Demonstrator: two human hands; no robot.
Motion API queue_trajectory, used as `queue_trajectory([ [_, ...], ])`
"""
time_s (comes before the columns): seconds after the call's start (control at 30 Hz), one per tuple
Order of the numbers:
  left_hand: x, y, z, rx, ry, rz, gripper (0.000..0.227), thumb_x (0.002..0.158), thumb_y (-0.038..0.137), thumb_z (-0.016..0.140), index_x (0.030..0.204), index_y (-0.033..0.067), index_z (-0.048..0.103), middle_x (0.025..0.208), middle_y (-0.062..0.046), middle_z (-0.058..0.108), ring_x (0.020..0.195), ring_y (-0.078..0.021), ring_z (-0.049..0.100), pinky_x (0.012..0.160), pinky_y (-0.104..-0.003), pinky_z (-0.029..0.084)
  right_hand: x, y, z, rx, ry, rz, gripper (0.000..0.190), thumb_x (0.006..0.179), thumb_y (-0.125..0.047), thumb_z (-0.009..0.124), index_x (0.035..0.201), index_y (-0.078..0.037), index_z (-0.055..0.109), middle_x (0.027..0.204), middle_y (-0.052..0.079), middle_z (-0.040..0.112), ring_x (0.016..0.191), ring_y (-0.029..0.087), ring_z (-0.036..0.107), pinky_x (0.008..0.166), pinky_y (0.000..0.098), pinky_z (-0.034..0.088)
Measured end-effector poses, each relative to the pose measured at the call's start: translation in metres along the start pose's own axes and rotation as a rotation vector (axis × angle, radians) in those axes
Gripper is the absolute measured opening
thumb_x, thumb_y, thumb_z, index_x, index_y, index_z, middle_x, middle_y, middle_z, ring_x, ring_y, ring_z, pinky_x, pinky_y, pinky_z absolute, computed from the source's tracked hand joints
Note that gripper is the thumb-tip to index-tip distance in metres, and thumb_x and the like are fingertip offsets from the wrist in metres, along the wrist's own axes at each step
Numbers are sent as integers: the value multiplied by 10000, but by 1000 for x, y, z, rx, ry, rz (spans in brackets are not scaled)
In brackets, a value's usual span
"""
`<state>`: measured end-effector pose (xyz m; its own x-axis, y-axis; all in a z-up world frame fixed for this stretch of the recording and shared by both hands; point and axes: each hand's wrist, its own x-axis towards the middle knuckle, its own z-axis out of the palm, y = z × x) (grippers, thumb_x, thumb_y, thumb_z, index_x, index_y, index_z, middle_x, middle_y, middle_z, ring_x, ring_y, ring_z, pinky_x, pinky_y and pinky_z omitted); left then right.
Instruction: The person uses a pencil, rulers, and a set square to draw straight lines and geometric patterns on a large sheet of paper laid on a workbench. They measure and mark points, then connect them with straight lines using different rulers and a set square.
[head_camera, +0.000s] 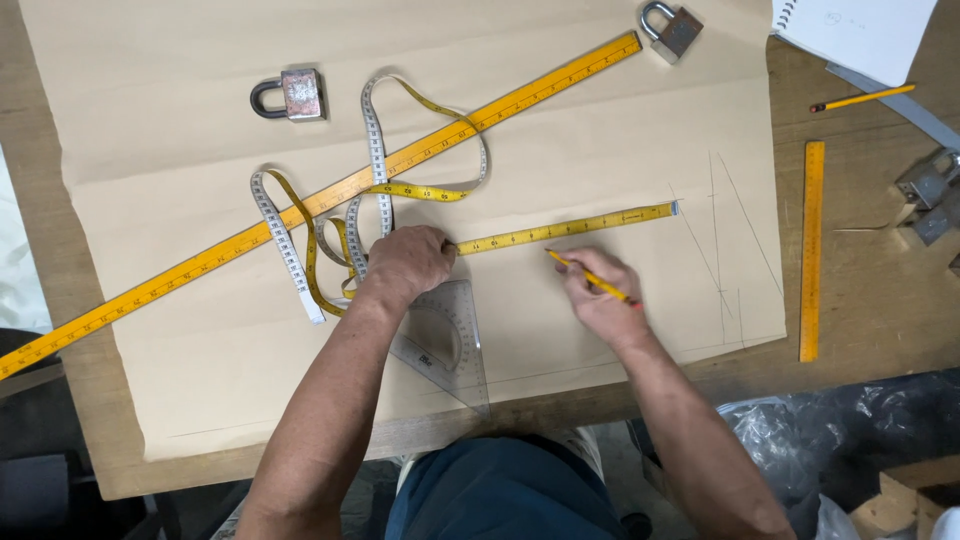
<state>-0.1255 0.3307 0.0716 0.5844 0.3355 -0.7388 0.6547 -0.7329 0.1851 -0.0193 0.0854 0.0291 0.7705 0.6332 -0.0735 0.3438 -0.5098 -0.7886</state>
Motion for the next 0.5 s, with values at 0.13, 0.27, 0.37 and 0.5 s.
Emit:
queue_trajectory([
  [0.13,11,-7,15,499,-28,176,421,986,163,417,1324,217,663,1149,-37,761,1094,-214,720,891,-429,589,-15,-28,-45,245,37,-10,275,975,-52,527,1070,-116,777,895,118,774,869,215,723,858,359,560],
  [0.27,7,-14,6,-1,11,38,417,1015,270,378,1277,170,687,1123,-53,759,1079,-235,721,913,-453,575,-48,-30,-47,210,-33,29,328,1036,-65,471,1271,-34,697,1103,230,749,1057,349,705,956,515,529],
  [0.37,-17,-37,-18,-69,44,70,445,997,313,416,1310,172,698,1247,-51,745,1215,-255,672,1014,-413,510,-79,-16,-19,46,-78,-63,331,1026,-88,496,1283,-53,702,1151,220,747,1101,398,702,965,523,530],
  [0.5,-30,-99,-51,-301,302,41,458,1006,455,436,1237,131,663,1087,-193,746,1128,-411,678,1004,-542,521,-116,7,34,-177,-113,-317,276,983,-186,585,1194,-85,730,1088,166,747,1061,372,704,955,495,543],
])
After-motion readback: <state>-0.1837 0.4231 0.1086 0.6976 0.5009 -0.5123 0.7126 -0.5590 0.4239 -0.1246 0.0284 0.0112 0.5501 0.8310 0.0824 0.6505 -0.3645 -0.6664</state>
